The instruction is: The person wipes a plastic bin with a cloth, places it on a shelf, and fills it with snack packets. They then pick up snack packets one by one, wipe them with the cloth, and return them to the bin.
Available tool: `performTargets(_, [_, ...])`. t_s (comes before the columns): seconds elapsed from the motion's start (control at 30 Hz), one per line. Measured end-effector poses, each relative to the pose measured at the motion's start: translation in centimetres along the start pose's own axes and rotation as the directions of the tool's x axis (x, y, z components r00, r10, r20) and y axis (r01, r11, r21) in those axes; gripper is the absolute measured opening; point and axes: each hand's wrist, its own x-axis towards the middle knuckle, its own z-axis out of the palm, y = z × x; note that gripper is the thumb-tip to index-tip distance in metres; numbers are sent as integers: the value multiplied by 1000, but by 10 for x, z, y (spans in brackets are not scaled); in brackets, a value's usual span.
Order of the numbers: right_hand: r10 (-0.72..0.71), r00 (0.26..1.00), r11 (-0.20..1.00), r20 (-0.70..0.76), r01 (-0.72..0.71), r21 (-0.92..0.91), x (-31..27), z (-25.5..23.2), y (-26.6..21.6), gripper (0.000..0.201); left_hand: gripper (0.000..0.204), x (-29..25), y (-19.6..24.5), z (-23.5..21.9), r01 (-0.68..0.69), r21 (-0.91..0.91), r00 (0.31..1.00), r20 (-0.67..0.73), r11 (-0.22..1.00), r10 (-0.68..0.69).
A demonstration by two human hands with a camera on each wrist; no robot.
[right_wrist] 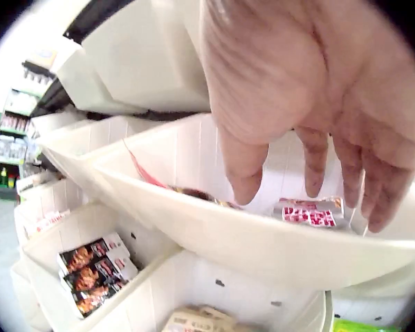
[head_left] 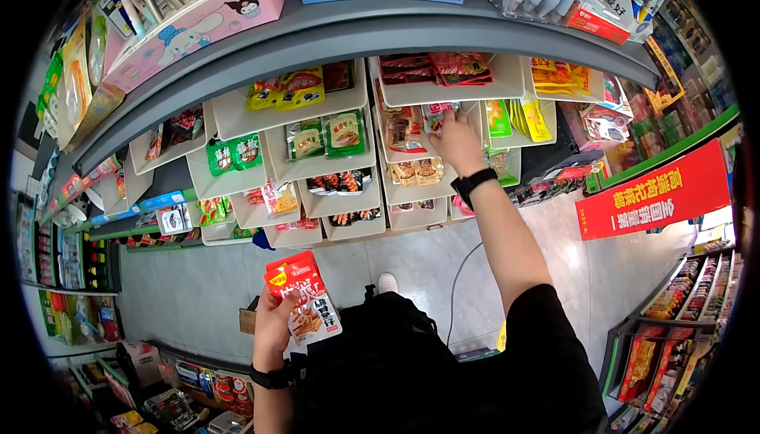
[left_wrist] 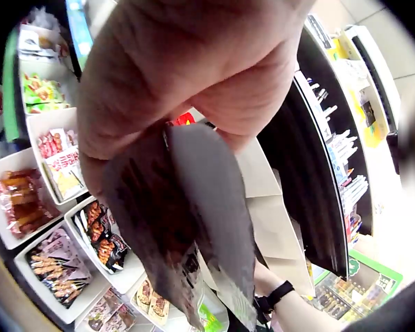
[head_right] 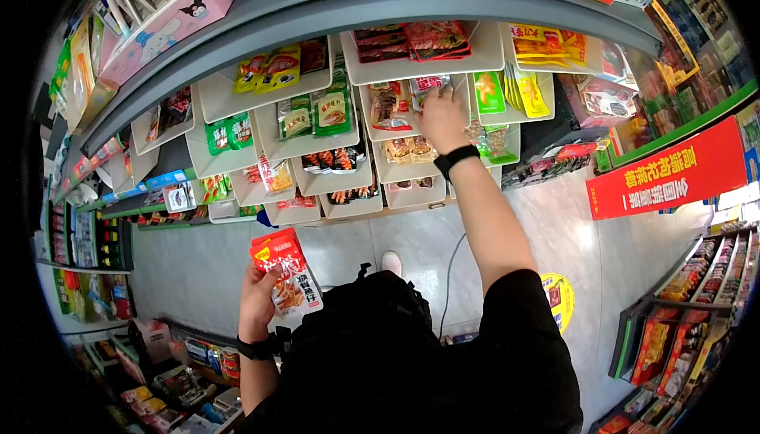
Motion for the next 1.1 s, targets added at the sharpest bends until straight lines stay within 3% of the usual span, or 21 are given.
performTargets(0.03, [-9,1000,992,-7,8,-127,4,6,-1,52,25,-1,-2,-2,-3,5,1000,-6,1000,3])
performTargets(0.13, [128,955,987,269,-97,-127,15,5,-7,59,26,-4,-6,-8,-16,3,1000,-23,1000,16])
performTargets(0.17, [136,964,987,230,-112,-115,13,5,-9,47,26,-7,-5,-9,-23,-8,999,-31,1000,23])
performTargets(0.27, [135,943,991,303,-123,-60,13,5,-8,35,26,-12,-5,-16,-18,-34,999,-37,999,17])
performTargets(0.4, [104,986,992,128,-94,-87,-9,-22,-5,21,25,-16,-7,-29,-4,-45,999,-38,999,2])
performTargets(0.57, [108,963,976,-248,-55,210,-85,-81,-18,15,24,-12,-8,-52,13,-37,1000,-20,999,-14])
performTargets(0.6, [138,968,956,-209,-75,282,-104,-89,-25,12,24,-12,-5,-55,16,-30,1000,-15,999,-16])
performTargets(0.67, [108,957,895,-270,25,446,-138,-93,-46,15,23,-11,1,-63,13,-16,1000,4,1000,-13])
performTargets(0.83, [48,945,853,-325,130,505,-173,-87,-96,18,24,-7,6,-82,44,4,999,25,999,-44])
performTargets(0.93, [47,910,965,-412,65,255,-139,-97,-89,18,25,-10,12,-90,57,3,997,45,998,-57])
performTargets(1.0, [39,934,996,-356,-6,93,-102,-89,-65,24,26,-13,13,-95,52,0,998,46,999,-51])
performTargets(1.07, [89,975,991,-203,-108,-84,-61,-73,-47,29,26,-12,9,-104,50,-4,998,45,999,-49])
performTargets(1.1, [33,986,990,-161,-54,-127,-43,-65,-40,30,26,-12,7,-106,50,-6,998,41,999,-49])
